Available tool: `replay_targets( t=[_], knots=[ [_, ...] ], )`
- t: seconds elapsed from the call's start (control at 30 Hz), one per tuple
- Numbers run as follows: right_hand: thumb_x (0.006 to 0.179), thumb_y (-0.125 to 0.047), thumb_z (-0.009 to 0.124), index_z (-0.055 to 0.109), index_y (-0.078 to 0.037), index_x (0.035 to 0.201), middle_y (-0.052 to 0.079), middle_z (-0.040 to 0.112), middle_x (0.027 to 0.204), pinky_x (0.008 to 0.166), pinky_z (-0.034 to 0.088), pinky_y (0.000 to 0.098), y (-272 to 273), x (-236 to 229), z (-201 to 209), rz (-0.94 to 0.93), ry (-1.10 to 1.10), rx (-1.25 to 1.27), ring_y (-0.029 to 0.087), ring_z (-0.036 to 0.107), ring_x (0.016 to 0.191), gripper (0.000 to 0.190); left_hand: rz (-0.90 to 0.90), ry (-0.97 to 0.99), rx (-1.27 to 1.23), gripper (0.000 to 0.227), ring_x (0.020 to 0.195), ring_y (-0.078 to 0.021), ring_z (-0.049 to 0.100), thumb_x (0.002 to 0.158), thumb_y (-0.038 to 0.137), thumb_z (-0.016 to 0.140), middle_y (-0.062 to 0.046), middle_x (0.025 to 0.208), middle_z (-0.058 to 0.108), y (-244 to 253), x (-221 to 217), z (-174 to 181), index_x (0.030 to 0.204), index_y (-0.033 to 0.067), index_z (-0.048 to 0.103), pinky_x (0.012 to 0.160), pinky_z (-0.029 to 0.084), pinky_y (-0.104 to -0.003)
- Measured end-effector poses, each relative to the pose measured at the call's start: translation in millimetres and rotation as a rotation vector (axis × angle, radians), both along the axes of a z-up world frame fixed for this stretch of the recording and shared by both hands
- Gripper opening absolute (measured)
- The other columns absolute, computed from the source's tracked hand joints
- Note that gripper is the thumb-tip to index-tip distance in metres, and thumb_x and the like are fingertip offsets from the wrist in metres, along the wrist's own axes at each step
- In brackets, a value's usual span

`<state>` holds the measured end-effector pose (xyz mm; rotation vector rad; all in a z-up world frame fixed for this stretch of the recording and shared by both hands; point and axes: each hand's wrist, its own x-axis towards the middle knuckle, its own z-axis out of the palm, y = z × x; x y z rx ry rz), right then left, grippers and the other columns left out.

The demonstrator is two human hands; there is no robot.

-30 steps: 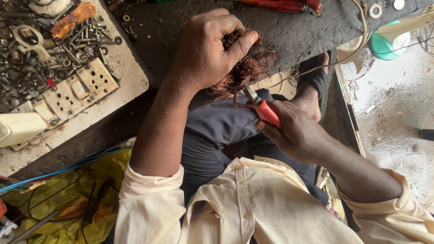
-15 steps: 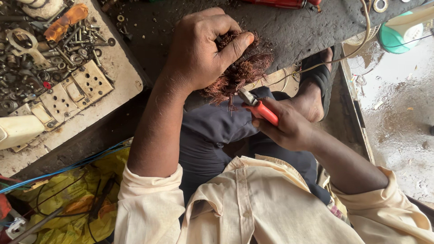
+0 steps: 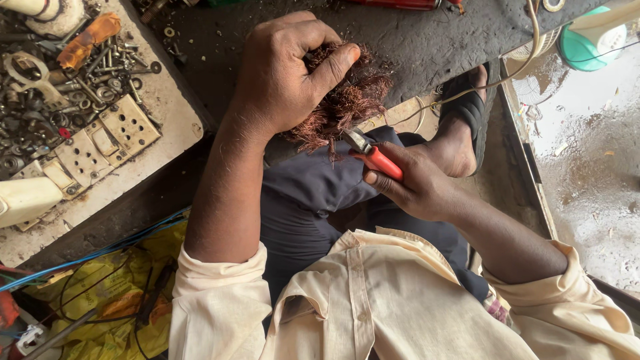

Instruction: The person uses red-handled pliers to repeatedly cut a bundle of copper wire into small pieces. The person holds the wire with the left hand and cuts with the right hand, occasionally adjusting the bundle.

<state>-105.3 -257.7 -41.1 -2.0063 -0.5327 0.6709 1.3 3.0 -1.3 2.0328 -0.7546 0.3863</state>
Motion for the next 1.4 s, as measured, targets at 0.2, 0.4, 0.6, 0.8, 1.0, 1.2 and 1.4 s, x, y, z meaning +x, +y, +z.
replay_targets(
  t=[0.2,0.4,0.6,0.8,1.0,1.2,1.4],
  knots=[
    [0.096,-0.022,0.07,0.063,-0.008,0.125,0.004,0.069,0.09,0.069,0.054,0.0307,7,-3,-14,-0.088,0.006,0.03,0.012,0.067,0.079,0.033,0.013,-0.006,0.007,0.025,0.079,-0.0191,0.071,0.107,0.025,0.08,-0.007,0.086,0.071,0,-1,0,0.095,0.0041,0.076,0.067,0.054,-0.033],
    [0.095,-0.017,0.072,0.065,-0.007,0.116,0.009,0.069,0.096,0.072,0.054,0.0336,11,-3,-55,-0.052,-0.126,0.086,0.02,0.069,0.083,0.025,0.016,0.017,0.028,0.024,0.076,-0.0185,0.07,0.108,0.024,0.081,-0.006,0.085,0.071,0,1,2,0.094,0.0044,0.076,0.065,0.053,-0.033],
    [0.1,-0.029,0.065,0.061,-0.005,0.119,0.009,0.065,0.087,0.067,0.051,0.0361,7,-14,-78,-0.073,0.036,0.074,0.021,0.066,0.075,0.031,0.013,0.066,0.013,0.025,0.077,-0.0186,0.069,0.107,0.024,0.081,-0.006,0.085,0.07,0,0,3,0.094,0.0038,0.076,0.066,0.052,-0.033],
    [0.108,-0.036,0.056,0.063,-0.006,0.111,0.012,0.063,0.086,0.069,0.05,0.0361,-11,-35,-70,-0.18,0.08,-0.039,0.023,0.063,0.077,0.031,-0.018,0.021,0.025,0.024,0.08,-0.02,0.069,0.11,0.022,0.081,-0.007,0.087,0.071,4,2,2,0.096,0.0031,0.076,0.071,0.052,-0.034],
    [0.101,-0.034,0.061,0.057,-0.002,0.132,0.016,0.07,0.103,0.077,0.054,0.0392,-9,-38,-22,-0.101,-0.014,0.028,0.029,0.07,0.09,0.045,-0.015,0.101,0.012,0.023,0.081,-0.0186,0.071,0.108,0.022,0.081,-0.007,0.088,0.072,2,-1,2,0.097,0.0025,0.076,0.069,0.053,-0.033],
    [0.101,-0.033,0.06,0.05,0.0,0.143,0.018,0.069,0.11,0.082,0.055,0.0411,9,-29,-5,-0.109,-0.028,0.054,0.032,0.071,0.095,0.054,-0.022,0.078,0.006,0.023,0.084,-0.0194,0.073,0.109,0.022,0.08,-0.008,0.09,0.072,2,0,2,0.099,0.0021,0.076,0.071,0.055,-0.033],
    [0.102,-0.03,0.06,0.051,-0.001,0.142,0.016,0.068,0.111,0.083,0.054,0.0406,15,-21,-4,-0.111,-0.004,0.114,0.029,0.069,0.095,0.051,-0.017,0.081,0.004,0.023,0.083,-0.0184,0.073,0.108,0.024,0.08,-0.007,0.09,0.073,1,-1,1,0.097,0.0032,0.076,0.069,0.056,-0.032]
  ],
)
